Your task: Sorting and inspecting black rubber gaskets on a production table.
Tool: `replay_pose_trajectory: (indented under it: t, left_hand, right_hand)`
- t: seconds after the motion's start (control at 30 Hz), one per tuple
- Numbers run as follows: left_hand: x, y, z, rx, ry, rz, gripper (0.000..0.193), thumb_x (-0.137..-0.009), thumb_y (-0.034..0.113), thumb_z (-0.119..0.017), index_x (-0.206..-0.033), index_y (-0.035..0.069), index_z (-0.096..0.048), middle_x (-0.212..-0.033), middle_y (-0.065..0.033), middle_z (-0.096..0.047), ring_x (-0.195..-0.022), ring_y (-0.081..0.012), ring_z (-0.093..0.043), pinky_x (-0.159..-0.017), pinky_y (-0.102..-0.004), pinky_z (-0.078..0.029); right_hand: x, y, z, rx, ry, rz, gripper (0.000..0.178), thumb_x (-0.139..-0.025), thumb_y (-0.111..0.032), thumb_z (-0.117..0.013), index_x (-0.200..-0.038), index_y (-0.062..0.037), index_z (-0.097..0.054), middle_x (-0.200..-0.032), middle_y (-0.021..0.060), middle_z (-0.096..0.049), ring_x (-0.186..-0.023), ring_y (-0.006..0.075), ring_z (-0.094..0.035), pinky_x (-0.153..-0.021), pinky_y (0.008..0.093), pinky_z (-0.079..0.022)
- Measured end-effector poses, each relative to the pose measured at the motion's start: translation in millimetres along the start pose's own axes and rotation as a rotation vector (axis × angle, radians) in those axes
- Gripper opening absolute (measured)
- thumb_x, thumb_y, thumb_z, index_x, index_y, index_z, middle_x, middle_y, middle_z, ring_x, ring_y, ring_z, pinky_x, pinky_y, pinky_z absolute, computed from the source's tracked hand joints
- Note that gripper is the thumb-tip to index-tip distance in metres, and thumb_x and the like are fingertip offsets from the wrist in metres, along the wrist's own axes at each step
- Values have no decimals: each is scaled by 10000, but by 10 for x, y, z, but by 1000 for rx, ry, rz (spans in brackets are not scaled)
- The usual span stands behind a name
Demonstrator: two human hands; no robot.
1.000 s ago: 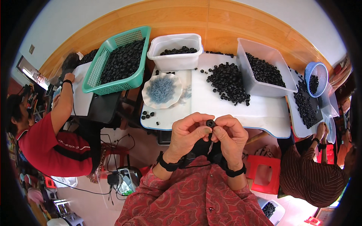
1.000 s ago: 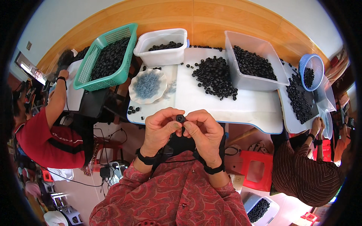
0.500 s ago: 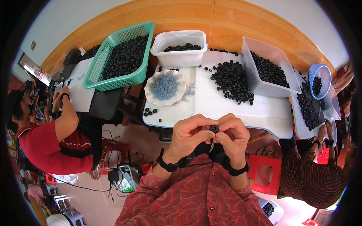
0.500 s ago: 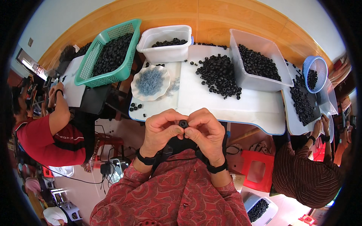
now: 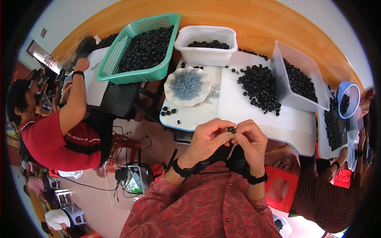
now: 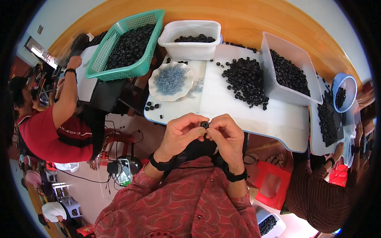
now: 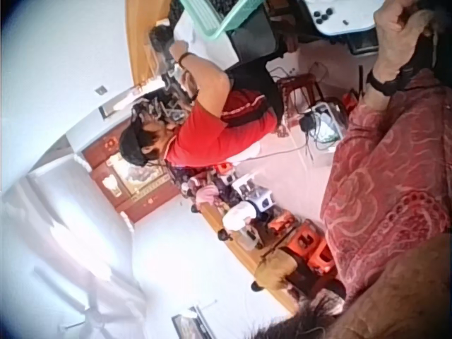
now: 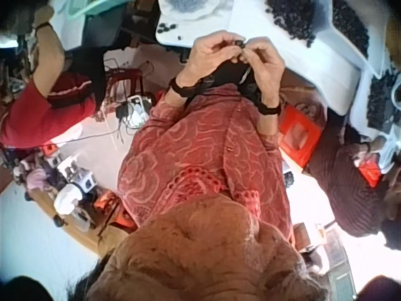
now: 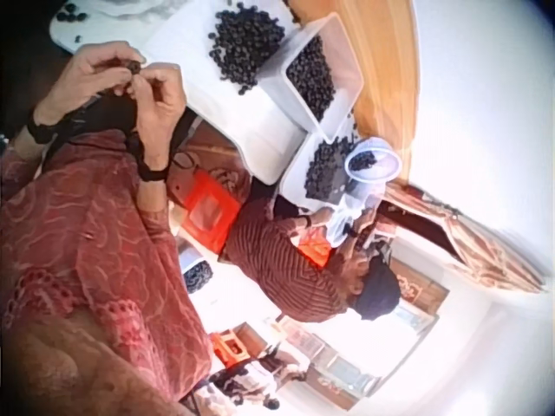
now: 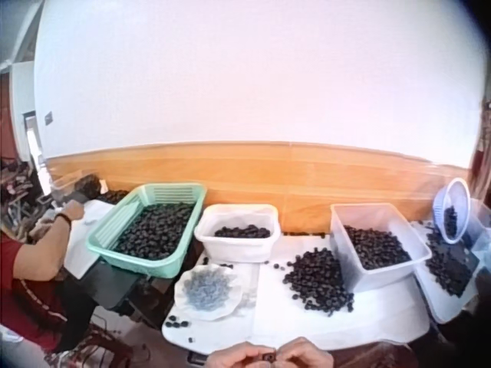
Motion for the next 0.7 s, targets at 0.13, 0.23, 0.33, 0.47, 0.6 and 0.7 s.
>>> replay_pose_trajectory:
  t: [0.13, 0.23, 0.33, 0.47, 0.6, 0.7]
  left_hand:
    - [114, -341, 478, -223, 295, 174, 259, -880, 10, -689, -1137, 9, -660, -859, -19, -656, -715, -60, -602, -619, -203, -504]
    - [286, -450, 985, -405, 590, 148, 248, -865, 2, -686, -1113, -1, -673, -879, -34, -672, -723, -75, -611, -656, -223, -512]
    - [419, -359, 1389, -645, 780, 76, 212, -860, 22, -684, -1071, 17, -701, -860, -75, -670, -722, -103, -622, -666, -251, -513]
    - [517, -345, 1686, -932, 863, 56, 205, -849, 69, -691, -1050, 40, -717, -810, -120, -641, -695, -205, -631, -663, -327, -512]
    - [503, -390, 1728, -1059, 826, 125, 209, -852, 113, -686, -1042, 33, -718, -801, -140, -629, -717, -272, -631, -678, -376, -509]
    - [488, -366, 1717, -1117, 841, 132, 219, -844, 117, -683, -1036, 14, -703, -804, -142, -630, -727, -283, -628, -677, -387, -508]
  right_hand:
    - [-51, 380, 131, 284, 90, -104, 69, -876, 35, -665, -877, 3, -604, -821, 24, -592, -697, 82, -583, -637, 218, -464]
    - [-102, 477, 261, 563, 116, -49, 78, -853, 34, -682, -864, 10, -608, -802, 54, -600, -681, 109, -596, -621, 241, -474]
    - [-137, 541, 369, 684, 168, -53, 87, -829, 35, -694, -859, 13, -615, -792, 81, -609, -660, 139, -607, -606, 261, -483]
    - [-152, 696, 480, 723, 190, -56, 89, -825, 30, -697, -865, 11, -619, -799, 92, -620, -650, 157, -612, -601, 275, -490]
    - [-151, 787, 538, 729, 189, -71, 92, -823, 26, -698, -866, 8, -619, -789, 95, -618, -646, 159, -608, -601, 280, -489]
    - [-148, 852, 555, 735, 185, -102, 93, -822, 25, -697, -870, 7, -619, -784, 97, -615, -643, 161, -601, -603, 279, -487]
Point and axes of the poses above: each hand's wrist, its own x-axis away from the middle knuckle, its own z-axis out of the back of the hand, y = z × x, the point moved 6 cm from there along -x, towards the middle knuckle
